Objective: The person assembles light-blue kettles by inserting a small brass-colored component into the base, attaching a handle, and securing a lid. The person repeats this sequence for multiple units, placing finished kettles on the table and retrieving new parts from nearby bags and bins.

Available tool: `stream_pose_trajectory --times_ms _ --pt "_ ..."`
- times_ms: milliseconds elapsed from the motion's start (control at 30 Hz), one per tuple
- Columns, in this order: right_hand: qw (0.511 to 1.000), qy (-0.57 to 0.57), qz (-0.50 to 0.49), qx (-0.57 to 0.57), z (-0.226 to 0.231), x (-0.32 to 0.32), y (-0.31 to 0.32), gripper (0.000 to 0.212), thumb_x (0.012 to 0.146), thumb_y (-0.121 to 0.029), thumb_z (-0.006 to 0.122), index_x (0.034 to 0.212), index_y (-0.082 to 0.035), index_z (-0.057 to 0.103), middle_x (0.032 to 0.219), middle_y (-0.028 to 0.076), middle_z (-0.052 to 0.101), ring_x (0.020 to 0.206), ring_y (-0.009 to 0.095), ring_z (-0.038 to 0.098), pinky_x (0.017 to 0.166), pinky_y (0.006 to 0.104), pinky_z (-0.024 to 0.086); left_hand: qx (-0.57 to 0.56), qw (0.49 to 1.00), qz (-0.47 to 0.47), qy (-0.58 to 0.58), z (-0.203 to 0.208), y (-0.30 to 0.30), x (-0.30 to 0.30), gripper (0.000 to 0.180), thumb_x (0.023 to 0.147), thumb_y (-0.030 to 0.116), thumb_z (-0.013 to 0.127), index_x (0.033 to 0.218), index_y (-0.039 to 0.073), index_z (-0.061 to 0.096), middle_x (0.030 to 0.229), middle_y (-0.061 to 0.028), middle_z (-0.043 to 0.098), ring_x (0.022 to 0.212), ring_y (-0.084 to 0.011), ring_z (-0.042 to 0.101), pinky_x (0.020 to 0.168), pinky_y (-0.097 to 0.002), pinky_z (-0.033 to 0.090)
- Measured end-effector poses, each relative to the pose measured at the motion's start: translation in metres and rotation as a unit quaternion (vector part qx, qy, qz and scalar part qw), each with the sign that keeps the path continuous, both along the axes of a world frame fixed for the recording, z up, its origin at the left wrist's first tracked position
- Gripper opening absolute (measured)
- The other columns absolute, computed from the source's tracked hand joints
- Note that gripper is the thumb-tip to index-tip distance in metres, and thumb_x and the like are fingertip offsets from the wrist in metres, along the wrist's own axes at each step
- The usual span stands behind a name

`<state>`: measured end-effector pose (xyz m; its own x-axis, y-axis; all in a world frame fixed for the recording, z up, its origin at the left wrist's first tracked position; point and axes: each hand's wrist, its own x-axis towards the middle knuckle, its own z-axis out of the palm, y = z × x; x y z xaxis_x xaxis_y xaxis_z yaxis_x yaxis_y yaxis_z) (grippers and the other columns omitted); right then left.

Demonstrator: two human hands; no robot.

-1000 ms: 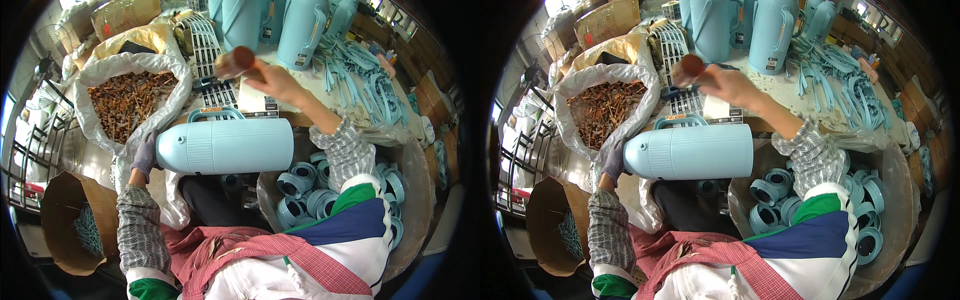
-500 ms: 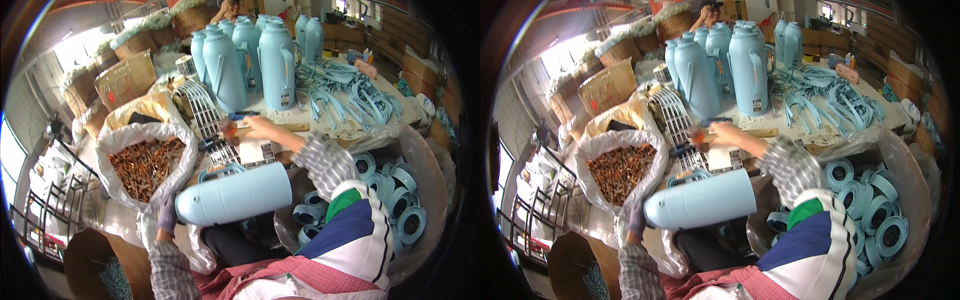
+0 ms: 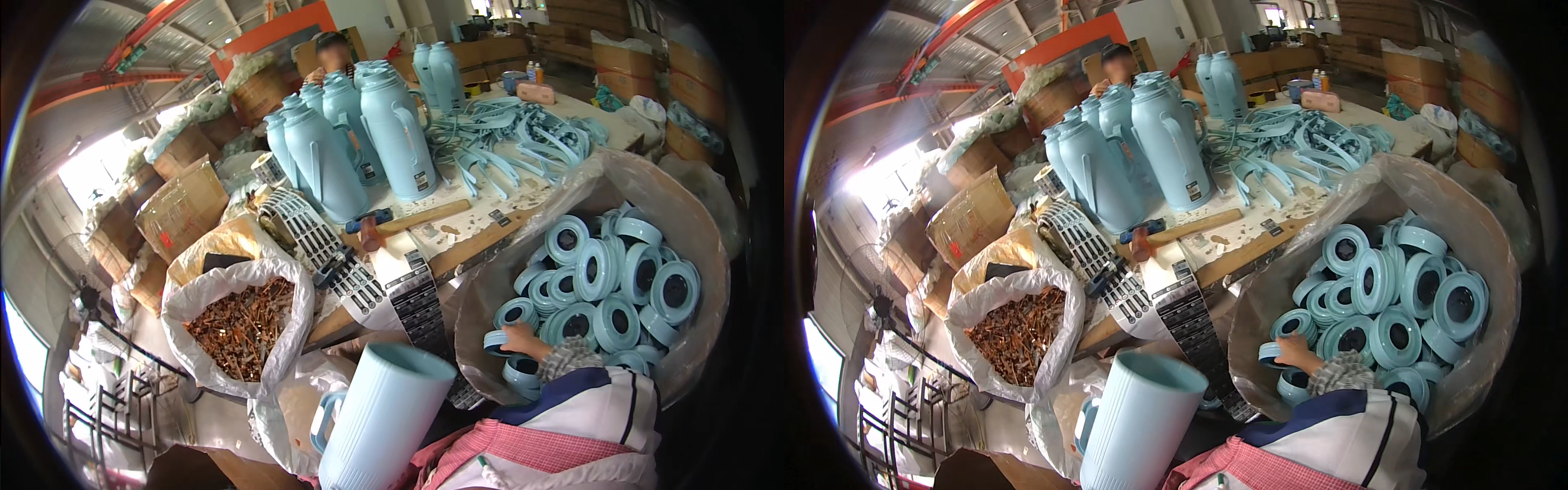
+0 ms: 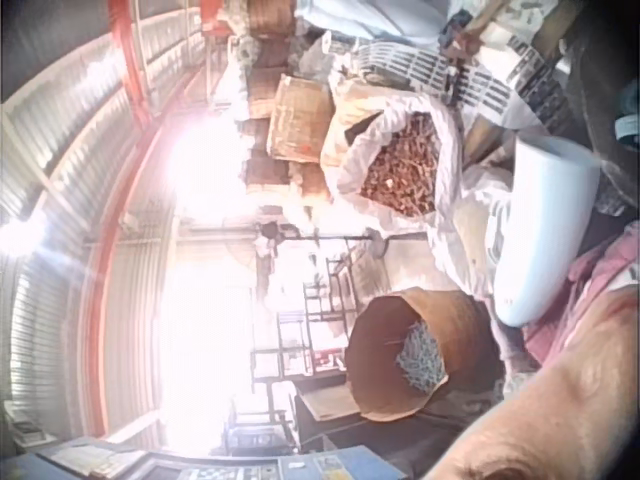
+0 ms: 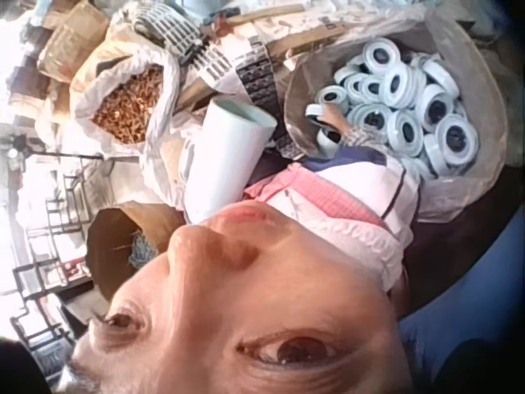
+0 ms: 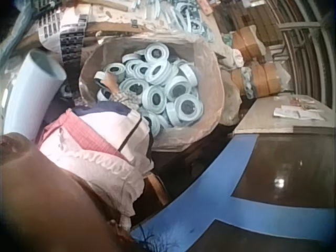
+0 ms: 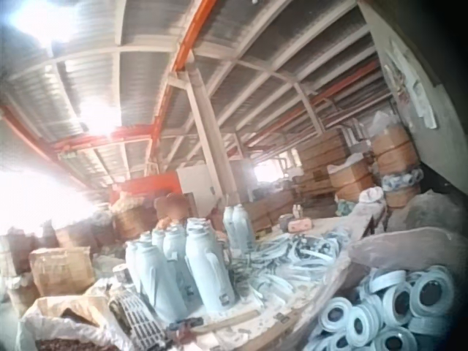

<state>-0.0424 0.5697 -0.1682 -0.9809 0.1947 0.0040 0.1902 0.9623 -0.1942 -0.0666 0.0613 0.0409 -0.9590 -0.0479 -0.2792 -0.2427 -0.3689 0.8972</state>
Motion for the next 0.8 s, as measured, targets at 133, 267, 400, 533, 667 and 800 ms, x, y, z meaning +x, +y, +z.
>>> stream_pose_trajectory --times_ms 133,267,400,533,667,800 --pt "0.983 -0.165 -0.027 -0.079 0.019 -0.009 -0.014 0.041 0.062 -0.029 0.071 0.096 -0.009 0.058 0.09 0.014 0.065 0.084 0.034 0.061 0.071 0.0468 0.047 0.006 1.0 0.005 -0.009 -0.004 -0.013 0.016 0.044 0.087 0.028 0.049 0.124 0.004 0.048 0.117 -0.0145 0.056 0.108 -0.0295 0.053 0.09 -0.0409 0.042" --pt "0.988 0.098 -0.037 -0.112 0.091 -0.006 -0.048 0.041 0.063 -0.027 0.072 0.097 -0.009 0.057 0.085 0.014 0.064 0.08 0.033 0.062 0.064 0.0451 0.048 0.025 0.998 0.058 -0.013 -0.008 -0.04 0.049 0.046 0.088 0.033 0.049 0.124 0.004 0.048 0.117 -0.0134 0.056 0.108 -0.0288 0.054 0.09 -0.0412 0.042" --pt "0.885 0.113 0.052 -0.449 0.129 -0.033 -0.076 0.056 0.074 -0.041 0.072 0.112 -0.004 0.055 0.101 0.011 0.062 0.093 0.019 0.06 0.082 0.031 0.046 0.029 0.99 0.133 -0.047 -0.017 -0.062 0.083 0.048 0.089 0.037 0.048 0.125 0.005 0.048 0.118 -0.0123 0.056 0.107 -0.0281 0.054 0.09 -0.0415 0.042" --pt "0.704 0.127 0.118 -0.688 0.153 -0.076 -0.171 0.047 0.086 -0.037 0.06 0.118 -0.002 0.054 0.109 0.009 0.059 0.1 0.015 0.055 0.087 0.0286 0.042 0.037 0.968 0.229 -0.1 -0.021 -0.078 0.113 0.05 0.089 0.039 0.048 0.126 0.006 0.048 0.119 -0.0118 0.056 0.109 -0.0271 0.053 0.092 -0.0415 0.041" --pt "0.833 0.26 0.312 -0.375 0.207 -0.083 -0.273 0.045 0.084 -0.027 0.062 0.12 -0.002 0.055 0.103 0.015 0.058 0.095 0.026 0.058 0.082 0.0326 0.045 0.058 0.954 0.282 -0.084 -0.069 -0.108 0.149 0.05 0.091 0.04 0.043 0.126 0.005 0.047 0.12 -0.0115 0.055 0.109 -0.0271 0.053 0.091 -0.0417 0.042" --pt "0.758 0.307 0.361 -0.448 0.251 -0.076 -0.258 0.041 0.077 -0.019 0.066 0.114 -0.002 0.059 0.089 0.012 0.056 0.08 0.026 0.057 0.075 0.0335 0.047 0.082 0.981 0.174 0.002 -0.104 -0.121 0.1 0.052 0.095 0.041 0.032 0.132 0.005 0.04 0.129 -0.0131 0.048 0.114 -0.0285 0.05 0.095 -0.0418 0.04"
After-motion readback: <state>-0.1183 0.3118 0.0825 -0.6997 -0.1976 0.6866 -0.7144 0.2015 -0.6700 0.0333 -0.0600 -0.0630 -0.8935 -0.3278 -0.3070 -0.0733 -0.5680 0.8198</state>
